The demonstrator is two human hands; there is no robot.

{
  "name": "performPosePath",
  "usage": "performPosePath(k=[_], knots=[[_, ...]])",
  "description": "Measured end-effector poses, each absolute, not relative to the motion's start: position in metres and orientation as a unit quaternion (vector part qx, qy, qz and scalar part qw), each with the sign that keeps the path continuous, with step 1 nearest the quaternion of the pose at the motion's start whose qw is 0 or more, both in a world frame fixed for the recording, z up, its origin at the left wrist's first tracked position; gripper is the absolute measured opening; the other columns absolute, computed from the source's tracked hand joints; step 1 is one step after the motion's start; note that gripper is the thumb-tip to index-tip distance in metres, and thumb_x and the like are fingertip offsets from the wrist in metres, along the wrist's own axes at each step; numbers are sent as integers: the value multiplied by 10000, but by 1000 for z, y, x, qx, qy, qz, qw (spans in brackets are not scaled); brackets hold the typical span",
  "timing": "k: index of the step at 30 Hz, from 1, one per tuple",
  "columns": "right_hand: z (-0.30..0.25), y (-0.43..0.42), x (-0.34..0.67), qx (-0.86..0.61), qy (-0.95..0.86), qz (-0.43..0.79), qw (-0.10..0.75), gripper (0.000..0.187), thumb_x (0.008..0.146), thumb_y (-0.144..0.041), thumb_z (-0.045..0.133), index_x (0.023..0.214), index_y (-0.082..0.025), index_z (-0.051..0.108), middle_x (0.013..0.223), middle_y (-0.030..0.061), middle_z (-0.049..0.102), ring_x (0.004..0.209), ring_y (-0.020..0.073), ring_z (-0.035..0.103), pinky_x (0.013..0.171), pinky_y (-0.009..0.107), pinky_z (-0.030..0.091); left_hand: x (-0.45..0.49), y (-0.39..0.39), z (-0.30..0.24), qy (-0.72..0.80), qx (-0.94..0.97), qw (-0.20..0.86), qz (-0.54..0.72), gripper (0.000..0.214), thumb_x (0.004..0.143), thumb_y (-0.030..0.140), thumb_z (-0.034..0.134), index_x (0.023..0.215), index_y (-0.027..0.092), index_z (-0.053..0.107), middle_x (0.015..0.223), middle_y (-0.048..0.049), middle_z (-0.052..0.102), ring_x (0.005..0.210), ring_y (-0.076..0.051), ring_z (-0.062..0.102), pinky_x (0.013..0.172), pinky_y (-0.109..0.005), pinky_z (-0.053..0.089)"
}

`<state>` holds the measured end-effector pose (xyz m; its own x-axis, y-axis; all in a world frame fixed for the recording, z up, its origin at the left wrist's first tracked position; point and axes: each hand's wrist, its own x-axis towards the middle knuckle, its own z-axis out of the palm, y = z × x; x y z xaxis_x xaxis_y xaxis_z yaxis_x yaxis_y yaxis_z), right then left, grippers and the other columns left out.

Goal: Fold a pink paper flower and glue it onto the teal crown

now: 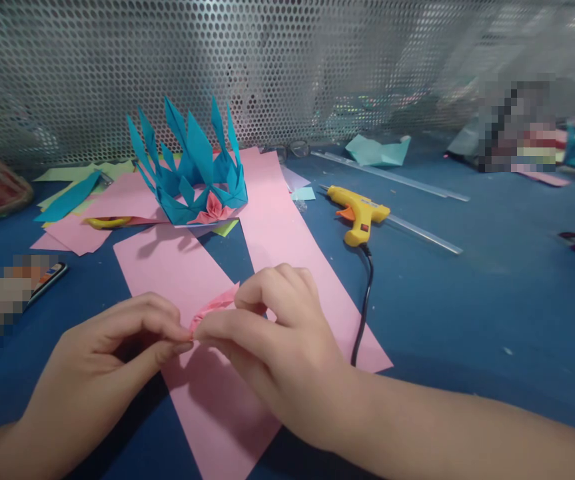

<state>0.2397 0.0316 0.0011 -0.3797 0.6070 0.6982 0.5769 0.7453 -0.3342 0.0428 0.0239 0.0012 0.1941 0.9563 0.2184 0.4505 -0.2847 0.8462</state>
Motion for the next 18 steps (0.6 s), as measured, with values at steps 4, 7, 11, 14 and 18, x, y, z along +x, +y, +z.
performPosePath(k=[4, 7, 11, 14, 18], knots=[[3, 32, 243, -348, -836, 7, 424, 201, 924, -121, 567, 876, -265, 698, 715, -9, 464, 674, 117, 502, 634, 270, 455, 42, 23, 1, 470, 710, 346, 394, 170, 789, 130, 650, 721, 284, 671, 683, 82, 623, 592, -72, 585, 522, -155, 451], [5, 33, 245, -326, -842, 6, 429, 219, 931, -114, 555, 870, -260, 706, 700, -10, 453, 665, 114, 493, 612, 262, 449, 39, 22, 2, 430, 694, 405, 412, 98, 802, 197, 684, 799, 287, 644, 772, 71, 609, 629, -82, 572, 541, -166, 474], [5, 32, 246, -283, -856, 33, 432, 253, 973, -166, 514, 831, -247, 707, 669, -15, 455, 654, 111, 491, 609, 275, 437, 39, 22, 4, 462, 621, 483, 410, 66, 859, 270, 635, 921, 291, 628, 824, 58, 630, 612, -82, 565, 537, -163, 496], [3, 31, 245, -256, -867, 50, 425, 186, 952, -182, 569, 810, -224, 682, 677, -17, 496, 669, 114, 496, 620, 292, 421, 42, 24, 4, 483, 578, 515, 408, 117, 850, 273, 640, 964, 291, 617, 922, 48, 673, 641, -85, 594, 553, -160, 526], [1, 30, 246, -238, -875, 44, 420, 112, 907, -152, 631, 814, -200, 669, 682, -15, 536, 682, 120, 504, 630, 303, 407, 43, 26, 4, 484, 568, 537, 393, 184, 831, 242, 651, 999, 302, 607, 879, 47, 693, 690, -96, 631, 592, -155, 537]])
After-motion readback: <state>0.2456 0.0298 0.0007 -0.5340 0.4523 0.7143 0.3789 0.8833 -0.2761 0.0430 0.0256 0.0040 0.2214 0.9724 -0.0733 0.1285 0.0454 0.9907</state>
